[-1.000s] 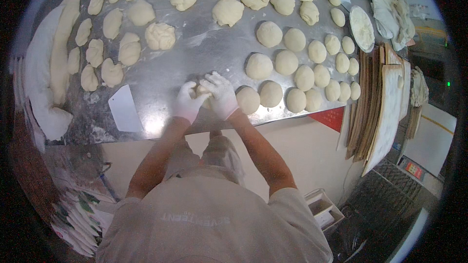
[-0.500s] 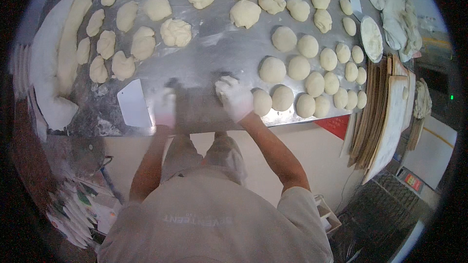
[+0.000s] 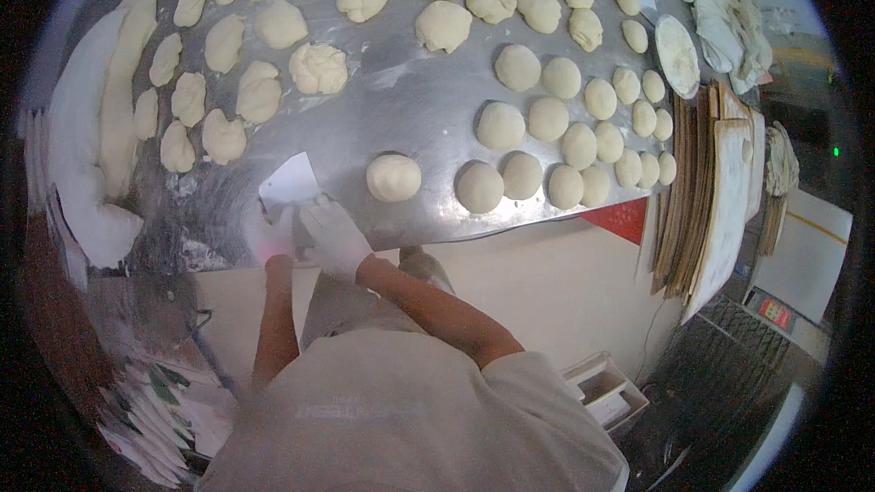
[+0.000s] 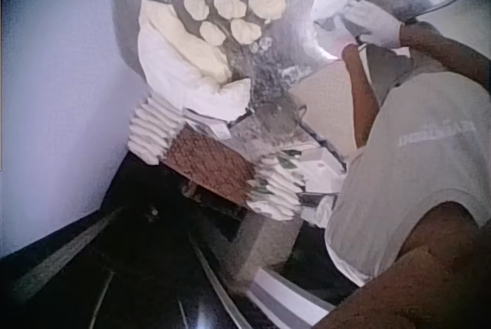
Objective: The person shapes dough into round balls by hand on a stainless steel table, occasionally using a scraper to move and separate the pieces.
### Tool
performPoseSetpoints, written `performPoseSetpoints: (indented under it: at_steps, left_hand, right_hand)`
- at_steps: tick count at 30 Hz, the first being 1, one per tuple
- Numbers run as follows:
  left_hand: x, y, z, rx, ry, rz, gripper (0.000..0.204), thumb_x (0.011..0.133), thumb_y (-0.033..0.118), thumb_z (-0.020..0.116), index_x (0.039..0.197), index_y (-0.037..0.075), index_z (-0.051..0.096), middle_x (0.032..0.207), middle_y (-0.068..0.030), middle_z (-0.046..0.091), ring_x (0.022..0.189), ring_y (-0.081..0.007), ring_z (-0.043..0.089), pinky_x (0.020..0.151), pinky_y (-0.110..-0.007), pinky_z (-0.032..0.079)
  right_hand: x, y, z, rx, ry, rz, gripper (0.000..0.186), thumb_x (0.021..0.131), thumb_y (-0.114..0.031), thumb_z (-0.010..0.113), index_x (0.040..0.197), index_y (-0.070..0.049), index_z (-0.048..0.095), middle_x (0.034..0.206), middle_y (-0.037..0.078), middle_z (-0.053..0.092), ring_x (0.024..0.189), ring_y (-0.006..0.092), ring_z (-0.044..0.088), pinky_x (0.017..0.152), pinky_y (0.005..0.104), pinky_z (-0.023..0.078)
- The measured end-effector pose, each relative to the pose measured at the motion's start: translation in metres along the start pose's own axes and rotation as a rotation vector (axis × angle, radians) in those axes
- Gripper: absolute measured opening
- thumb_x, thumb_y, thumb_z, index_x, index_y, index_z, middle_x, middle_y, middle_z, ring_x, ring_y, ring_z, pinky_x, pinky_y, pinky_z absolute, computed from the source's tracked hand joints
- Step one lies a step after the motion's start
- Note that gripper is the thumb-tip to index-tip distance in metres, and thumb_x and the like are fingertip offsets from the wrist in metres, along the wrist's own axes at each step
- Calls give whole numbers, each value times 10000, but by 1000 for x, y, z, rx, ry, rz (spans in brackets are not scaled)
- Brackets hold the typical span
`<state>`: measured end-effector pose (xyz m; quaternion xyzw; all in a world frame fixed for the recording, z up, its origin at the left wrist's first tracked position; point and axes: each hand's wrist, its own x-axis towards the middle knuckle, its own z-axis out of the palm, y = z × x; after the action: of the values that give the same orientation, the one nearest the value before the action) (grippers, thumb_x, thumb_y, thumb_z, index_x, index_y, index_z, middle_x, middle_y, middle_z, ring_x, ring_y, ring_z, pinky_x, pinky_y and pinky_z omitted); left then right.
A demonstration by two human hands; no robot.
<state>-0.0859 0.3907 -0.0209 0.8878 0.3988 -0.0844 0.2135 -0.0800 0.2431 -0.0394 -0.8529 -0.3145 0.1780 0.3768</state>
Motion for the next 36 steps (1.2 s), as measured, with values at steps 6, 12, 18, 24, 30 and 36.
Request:
performPoseSetpoints:
  at_steps: [6, 12, 18, 24, 30, 36]
  left_hand:
    - [-21, -30, 39, -902, -188, 79, 315, 895, 194, 650, 1121, -24, 624, 968, -55, 647, 894, -158, 587, 785, -324, 477]
    - [-29, -25, 72, -1260, -603, -54, 344, 964, 218, 541, 1199, -25, 602, 1093, -128, 655, 981, -222, 617, 868, -358, 499]
    - [-25, 96, 85, -789, -443, 96, 322, 955, 200, 573, 1175, -30, 618, 1021, -131, 684, 907, -186, 645, 813, -320, 534]
    - [17, -46, 147, -48, -414, 594, 329, 968, 173, 510, 1218, -27, 587, 1093, -162, 677, 995, -336, 653, 916, -468, 511]
    - [-43, 92, 45, -1054, -426, -52, 362, 934, 231, 600, 1198, -17, 613, 1053, -95, 668, 951, -197, 624, 826, -342, 494]
    - [31, 22, 10, -958, -186, 168, 338, 944, 222, 601, 1149, -43, 641, 1014, -93, 686, 919, -177, 635, 833, -312, 495]
  right_hand:
    - [3, 30, -31, 166, 188, -203, 383, 794, -169, 630, 1136, -10, 563, 1112, 191, 593, 1061, 349, 552, 948, 437, 436]
    - [-15, 126, -75, 106, 619, 226, 565, 811, -142, 599, 1311, 77, 456, 1320, 269, 492, 1260, 405, 446, 1098, 426, 324]
    - [-43, 119, -55, 465, 711, 376, 617, 822, -134, 587, 1370, 85, 409, 1400, 273, 431, 1347, 395, 379, 1144, 426, 283]
    - [-11, 101, -76, -59, 606, 180, 585, 752, -159, 712, 1261, 47, 510, 1279, 259, 528, 1218, 394, 496, 1048, 446, 392]
    - [2, 144, -128, -86, 718, 178, 365, 780, -136, 679, 1110, 4, 610, 1111, 210, 622, 1040, 356, 602, 920, 430, 476]
    - [42, 168, -191, -371, 718, 188, 310, 818, -170, 608, 1080, -5, 629, 1141, 225, 619, 1053, 389, 587, 920, 459, 457]
